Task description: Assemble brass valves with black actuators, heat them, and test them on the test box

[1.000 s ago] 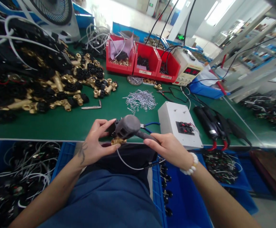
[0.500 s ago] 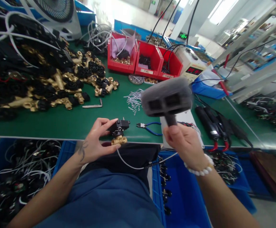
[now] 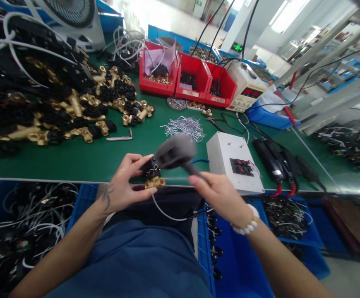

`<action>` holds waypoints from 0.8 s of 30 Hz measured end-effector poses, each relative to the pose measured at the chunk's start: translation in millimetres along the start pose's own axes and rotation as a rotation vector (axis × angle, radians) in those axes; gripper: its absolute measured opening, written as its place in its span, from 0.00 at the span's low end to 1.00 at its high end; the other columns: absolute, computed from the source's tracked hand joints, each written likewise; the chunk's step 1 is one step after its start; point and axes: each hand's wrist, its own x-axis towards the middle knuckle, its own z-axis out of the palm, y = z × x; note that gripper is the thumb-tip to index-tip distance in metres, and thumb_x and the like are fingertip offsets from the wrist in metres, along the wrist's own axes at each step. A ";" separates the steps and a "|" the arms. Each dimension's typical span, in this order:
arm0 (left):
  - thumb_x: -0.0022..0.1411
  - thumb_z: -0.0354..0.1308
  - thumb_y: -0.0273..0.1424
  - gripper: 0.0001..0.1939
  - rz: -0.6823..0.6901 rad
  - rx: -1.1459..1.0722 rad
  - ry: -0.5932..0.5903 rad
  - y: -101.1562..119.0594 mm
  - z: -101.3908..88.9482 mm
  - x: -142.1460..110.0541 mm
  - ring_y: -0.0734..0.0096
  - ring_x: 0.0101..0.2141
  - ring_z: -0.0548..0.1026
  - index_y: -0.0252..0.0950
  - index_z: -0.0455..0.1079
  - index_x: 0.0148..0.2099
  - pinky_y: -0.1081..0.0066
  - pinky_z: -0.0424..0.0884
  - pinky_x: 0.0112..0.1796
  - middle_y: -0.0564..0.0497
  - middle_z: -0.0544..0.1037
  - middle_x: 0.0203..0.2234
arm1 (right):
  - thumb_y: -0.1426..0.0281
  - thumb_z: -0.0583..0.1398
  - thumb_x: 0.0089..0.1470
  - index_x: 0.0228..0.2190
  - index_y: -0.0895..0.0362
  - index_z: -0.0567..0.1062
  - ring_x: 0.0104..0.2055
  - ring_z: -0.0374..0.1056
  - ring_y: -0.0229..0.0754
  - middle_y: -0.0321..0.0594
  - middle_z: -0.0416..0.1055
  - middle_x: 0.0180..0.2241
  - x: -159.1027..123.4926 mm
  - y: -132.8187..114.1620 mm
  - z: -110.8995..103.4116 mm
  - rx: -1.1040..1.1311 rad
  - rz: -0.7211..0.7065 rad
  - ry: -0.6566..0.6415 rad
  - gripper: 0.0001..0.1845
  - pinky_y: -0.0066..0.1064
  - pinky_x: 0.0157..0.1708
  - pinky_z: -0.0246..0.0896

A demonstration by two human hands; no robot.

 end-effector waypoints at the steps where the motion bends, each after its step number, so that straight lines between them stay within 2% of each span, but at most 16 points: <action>1: 0.52 0.68 0.34 0.37 0.004 0.002 0.001 -0.1 0.0 0.3 0.65 0.47 0.69 0.37 0.64 0.63 0.64 0.77 0.46 0.46 0.64 0.47 | 0.43 0.56 0.57 0.18 0.58 0.65 0.18 0.50 0.33 0.35 0.58 0.16 0.2 -0.8 2.4 -0.093 0.034 -0.099 0.33 0.27 0.18 0.43; 2: 0.52 0.68 0.35 0.37 0.005 0.002 0.001 -0.2 0.0 0.6 0.65 0.47 0.69 0.36 0.64 0.63 0.64 0.77 0.46 0.45 0.64 0.47 | 0.42 0.56 0.56 0.19 0.59 0.67 0.19 0.51 0.33 0.35 0.59 0.16 0.2 -2.1 3.9 -0.148 0.054 -0.163 0.33 0.27 0.18 0.43; 3: 0.52 0.68 0.35 0.37 0.003 0.001 -0.002 -0.1 0.1 0.7 0.65 0.48 0.69 0.35 0.64 0.63 0.64 0.77 0.46 0.45 0.64 0.47 | 0.42 0.56 0.56 0.20 0.59 0.67 0.19 0.51 0.33 0.35 0.58 0.17 0.0 -3.6 4.3 -0.148 0.056 -0.169 0.33 0.27 0.18 0.43; 6: 0.52 0.68 0.34 0.36 -0.009 0.013 -0.006 0.6 0.3 0.1 0.64 0.48 0.68 0.37 0.65 0.63 0.61 0.76 0.48 0.45 0.64 0.48 | 0.39 0.51 0.58 0.17 0.57 0.62 0.17 0.48 0.33 0.34 0.53 0.14 -1.0 -5.9 2.8 0.067 0.037 0.064 0.36 0.28 0.17 0.41; 8: 0.52 0.68 0.35 0.36 -0.009 0.028 0.001 0.8 0.3 -0.6 0.64 0.48 0.69 0.38 0.65 0.63 0.61 0.76 0.49 0.45 0.64 0.48 | 0.37 0.51 0.56 0.16 0.56 0.60 0.16 0.47 0.33 0.33 0.51 0.14 -0.4 -4.2 4.0 0.122 0.072 0.116 0.36 0.28 0.16 0.40; 11: 0.52 0.67 0.36 0.36 -0.019 0.033 -0.008 0.6 0.3 -1.0 0.64 0.48 0.69 0.39 0.64 0.63 0.62 0.76 0.48 0.46 0.64 0.48 | 0.39 0.55 0.54 0.17 0.57 0.61 0.19 0.47 0.33 0.34 0.53 0.16 3.1 -0.8 10.4 -0.037 0.140 -0.056 0.35 0.28 0.17 0.40; 13: 0.52 0.67 0.36 0.36 -0.022 0.034 -0.010 0.8 0.9 -0.5 0.63 0.49 0.69 0.39 0.64 0.63 0.60 0.75 0.49 0.46 0.64 0.48 | 0.43 0.57 0.55 0.19 0.58 0.64 0.20 0.48 0.33 0.34 0.54 0.18 7.2 -1.3 14.7 -0.079 0.144 -0.067 0.31 0.28 0.19 0.41; 16: 0.52 0.67 0.36 0.37 -0.012 0.068 -0.011 2.0 3.0 0.7 0.60 0.50 0.69 0.37 0.64 0.63 0.55 0.73 0.53 0.44 0.64 0.49 | 0.50 0.62 0.55 0.30 0.59 0.73 0.22 0.54 0.34 0.33 0.61 0.20 16.7 -5.8 21.5 0.038 0.086 0.064 0.22 0.28 0.23 0.50; 18: 0.52 0.67 0.36 0.37 -0.018 0.092 -0.013 3.2 4.6 1.2 0.59 0.51 0.69 0.36 0.63 0.63 0.54 0.72 0.54 0.44 0.64 0.49 | 0.56 0.64 0.55 0.36 0.59 0.76 0.26 0.60 0.36 0.36 0.67 0.25 25.2 -8.9 28.9 0.087 0.011 0.105 0.18 0.29 0.28 0.56; 20: 0.52 0.67 0.37 0.37 -0.021 0.101 -0.009 4.3 5.4 1.2 0.59 0.51 0.69 0.36 0.63 0.63 0.55 0.73 0.53 0.44 0.63 0.49 | 0.61 0.65 0.54 0.35 0.59 0.78 0.30 0.63 0.37 0.37 0.71 0.29 33.9 -11.0 38.4 0.066 -0.065 0.120 0.14 0.30 0.31 0.57; 24: 0.51 0.68 0.37 0.37 -0.004 0.122 -0.014 5.6 4.4 1.0 0.59 0.51 0.69 0.37 0.63 0.62 0.55 0.73 0.53 0.44 0.64 0.49 | 0.65 0.65 0.54 0.30 0.59 0.76 0.31 0.65 0.38 0.37 0.71 0.29 44.1 -13.6 52.9 0.020 -0.138 0.143 0.09 0.29 0.32 0.57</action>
